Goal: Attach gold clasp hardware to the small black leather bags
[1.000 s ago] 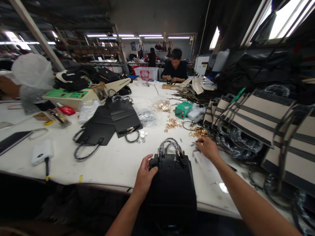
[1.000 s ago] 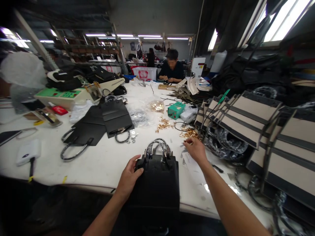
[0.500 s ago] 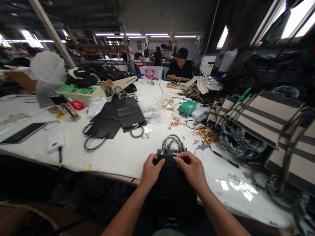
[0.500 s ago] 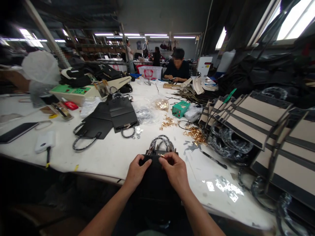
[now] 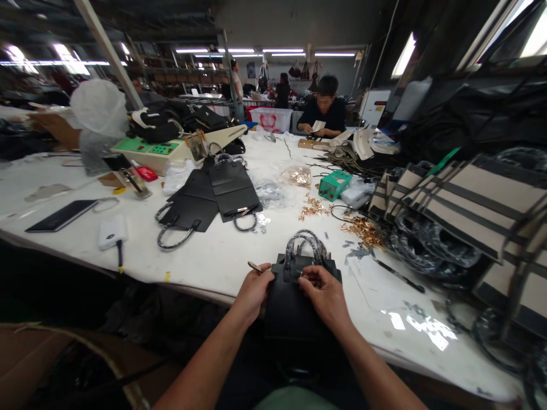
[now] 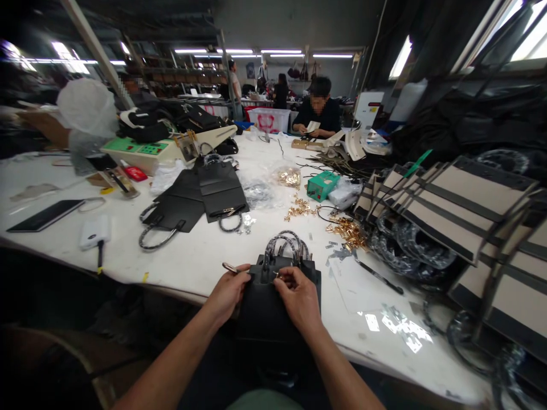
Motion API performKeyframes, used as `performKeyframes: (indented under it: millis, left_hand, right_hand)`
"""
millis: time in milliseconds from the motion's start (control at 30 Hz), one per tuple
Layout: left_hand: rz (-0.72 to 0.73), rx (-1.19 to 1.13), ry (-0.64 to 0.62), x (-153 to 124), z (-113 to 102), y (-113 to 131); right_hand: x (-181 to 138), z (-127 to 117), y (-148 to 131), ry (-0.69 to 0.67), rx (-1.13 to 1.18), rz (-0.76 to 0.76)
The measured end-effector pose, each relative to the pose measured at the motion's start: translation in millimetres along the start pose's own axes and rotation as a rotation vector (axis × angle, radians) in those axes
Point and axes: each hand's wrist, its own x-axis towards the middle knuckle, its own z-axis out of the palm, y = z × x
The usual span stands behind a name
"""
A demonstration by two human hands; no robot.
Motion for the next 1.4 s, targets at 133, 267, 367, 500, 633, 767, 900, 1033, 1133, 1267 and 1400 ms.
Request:
performKeyframes:
  millis: [133,267,367,500,633,767,900,1033,1133,1267,1400]
  left_hand:
    - [-0.051,-0.111,-0.141,-6.2,-6.6,1.8]
    - [0.009,-0.124,-0.188,-8.2,-11.9,-3.7]
    - [0.072,-0.143,-0.211,-9.4,-14.8,-10.7]
    - [0.121,-0.184,-0.230,-11.7,-14.3,-17.5]
    - [0.134,-0.175,-0.185,-13.4,-12.2,-22.6]
    - [0.162,-0.185,-0.115,-15.3,-11.4,-28.5]
    - [0.203,-0.157,-0.092,-17.3,-11.1,-31.0]
    - [0.255,-0.114,-0.065,-19.0,-11.5,-29.8]
    - [0.280,-0.080,-0.053,-18.9,-12.4,-29.3]
    - [0.338,-0.012,-0.023,-16.7,-11.8,-30.9]
    - [0.343,0.009,0.001,-15.0,-7.8,-33.2]
  right_hand:
    - [0.6,2.2,-2.8,-0.046,0.006,0.039]
    - [-2.0,7.7,-15.7,-0.042,-0.124,-0.017]
    - [-6.0,18.4,-21.1,-0.029,-0.229,-0.065]
    - [-11.4,31.3,-20.3,-0.011,-0.315,-0.127]
    - [-14.8,33.8,-22.0,0.004,-0.375,-0.133]
    - [-17.3,32.5,-28.8,-0.013,-0.399,-0.115]
    - [-19.0,35.5,-32.2,-0.014,-0.395,-0.124]
    - [-19.4,43.1,-30.6,0.009,-0.444,-0.141]
    - [-19.5,47.9,-29.0,0.007,-0.479,-0.133]
    - [-17.0,49.1,-31.1,-0.012,-0.499,-0.099]
    - [-10.5,46.2,-35.4,-0.084,-0.497,-0.103]
